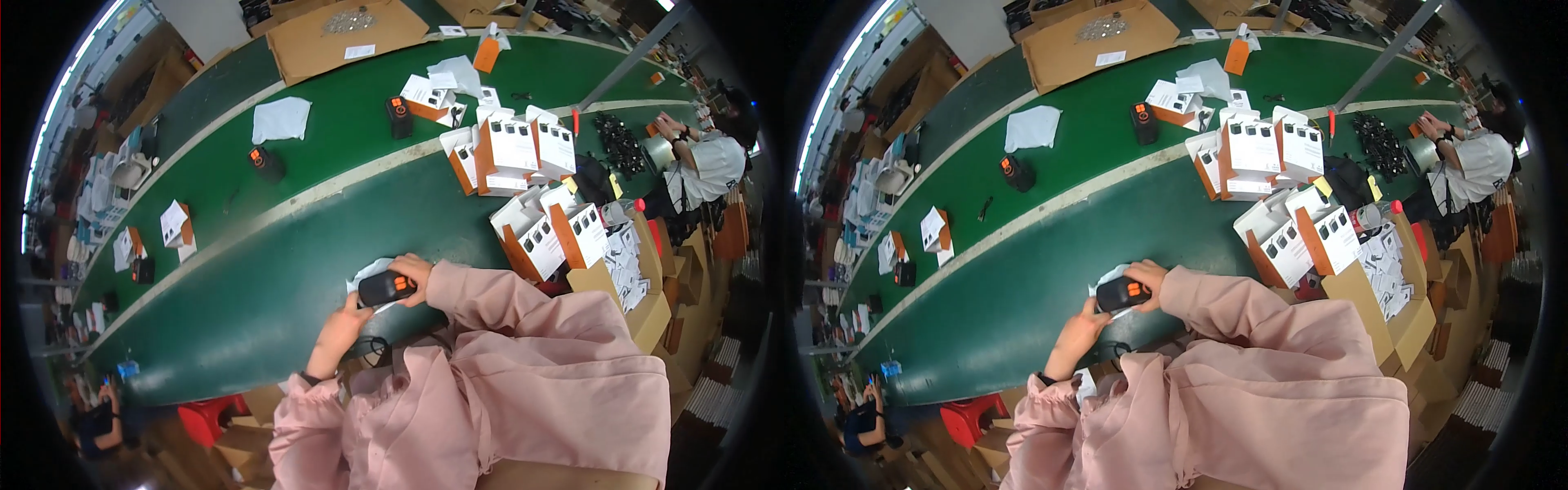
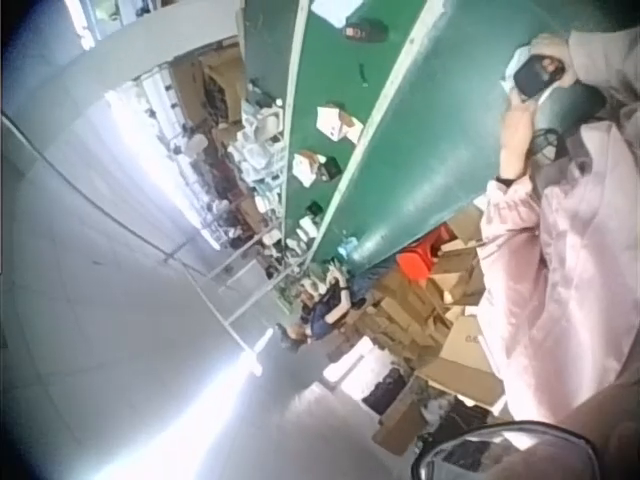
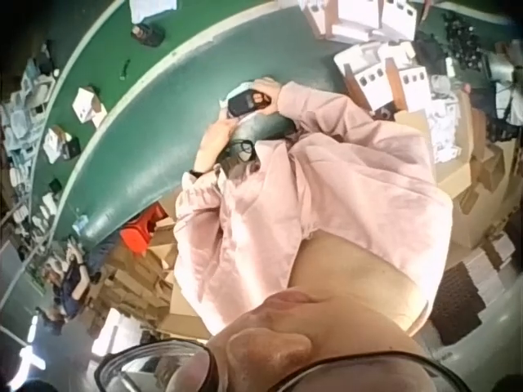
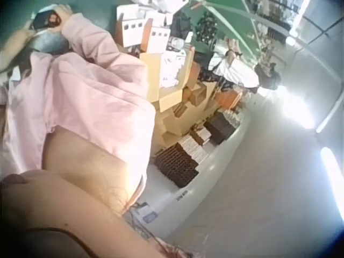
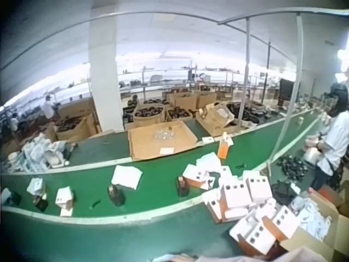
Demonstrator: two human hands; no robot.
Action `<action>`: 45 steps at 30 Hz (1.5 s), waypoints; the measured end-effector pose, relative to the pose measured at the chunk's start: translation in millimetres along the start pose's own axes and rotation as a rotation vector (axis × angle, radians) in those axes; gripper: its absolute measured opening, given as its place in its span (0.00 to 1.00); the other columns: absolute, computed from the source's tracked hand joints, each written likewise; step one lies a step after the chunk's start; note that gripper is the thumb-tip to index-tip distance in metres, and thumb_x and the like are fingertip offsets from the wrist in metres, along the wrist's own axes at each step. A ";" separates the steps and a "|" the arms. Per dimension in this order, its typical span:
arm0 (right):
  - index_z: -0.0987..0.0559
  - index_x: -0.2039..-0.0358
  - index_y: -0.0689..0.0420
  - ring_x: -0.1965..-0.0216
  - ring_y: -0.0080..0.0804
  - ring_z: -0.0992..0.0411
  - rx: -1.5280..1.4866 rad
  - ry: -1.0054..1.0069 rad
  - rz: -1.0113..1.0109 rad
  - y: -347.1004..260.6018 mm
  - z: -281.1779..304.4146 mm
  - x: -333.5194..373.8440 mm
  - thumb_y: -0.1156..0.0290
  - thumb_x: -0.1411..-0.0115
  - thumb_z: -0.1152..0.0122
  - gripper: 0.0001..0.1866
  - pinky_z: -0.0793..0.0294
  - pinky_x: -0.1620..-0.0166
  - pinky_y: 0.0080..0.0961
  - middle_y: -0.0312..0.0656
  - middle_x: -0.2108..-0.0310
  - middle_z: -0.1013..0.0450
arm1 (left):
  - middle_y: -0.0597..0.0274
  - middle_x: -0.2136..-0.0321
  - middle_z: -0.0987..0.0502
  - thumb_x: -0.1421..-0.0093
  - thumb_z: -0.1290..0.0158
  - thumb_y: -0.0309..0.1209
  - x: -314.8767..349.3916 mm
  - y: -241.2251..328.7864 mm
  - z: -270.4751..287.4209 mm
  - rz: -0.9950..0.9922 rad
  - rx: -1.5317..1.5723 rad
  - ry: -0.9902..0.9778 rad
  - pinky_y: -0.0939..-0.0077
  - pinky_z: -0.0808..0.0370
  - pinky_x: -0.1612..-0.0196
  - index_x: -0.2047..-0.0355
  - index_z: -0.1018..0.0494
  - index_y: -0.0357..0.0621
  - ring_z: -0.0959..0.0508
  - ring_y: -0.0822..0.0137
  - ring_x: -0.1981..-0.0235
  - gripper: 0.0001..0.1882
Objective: The person is packing walkie-talkies into individual boxes on a factory assembly line.
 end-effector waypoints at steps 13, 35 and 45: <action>0.27 0.55 0.58 0.55 0.49 0.31 0.105 -0.027 -0.765 47.3 11.0 4.0 0.58 0.44 0.45 0.21 0.32 0.53 0.34 0.52 0.58 0.30 | 0.59 0.65 0.28 0.50 0.52 0.24 -1.8 -20.5 -25.5 -0.110 -0.070 0.211 0.69 0.26 0.62 0.69 0.28 0.40 0.25 0.60 0.62 0.08; 0.35 0.46 0.45 0.55 0.44 0.34 0.492 -0.233 -0.581 30.5 -22.2 0.2 0.63 0.47 0.50 0.25 0.27 0.62 0.45 0.34 0.52 0.36 | 0.49 0.50 0.36 0.50 0.42 0.40 -388.7 47.8 239.9 -0.327 -0.076 0.219 0.62 0.33 0.50 0.50 0.37 0.40 0.33 0.48 0.50 0.30; 0.36 0.45 0.43 0.54 0.51 0.33 0.122 -0.075 -1.008 71.0 24.8 54.3 0.59 0.52 0.44 0.30 0.26 0.60 0.43 0.38 0.47 0.37 | 0.53 0.39 0.47 0.76 0.28 0.41 -644.8 42.8 148.2 -0.301 -0.464 0.037 0.45 0.54 0.38 0.38 0.52 0.48 0.53 0.51 0.35 0.64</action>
Point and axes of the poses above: each hand's wrist, its own x-axis away from the middle knuckle, its own z-axis out of the back of the hand, y = z × x, the point moved 7 cm from there along -x, towards the middle knuckle
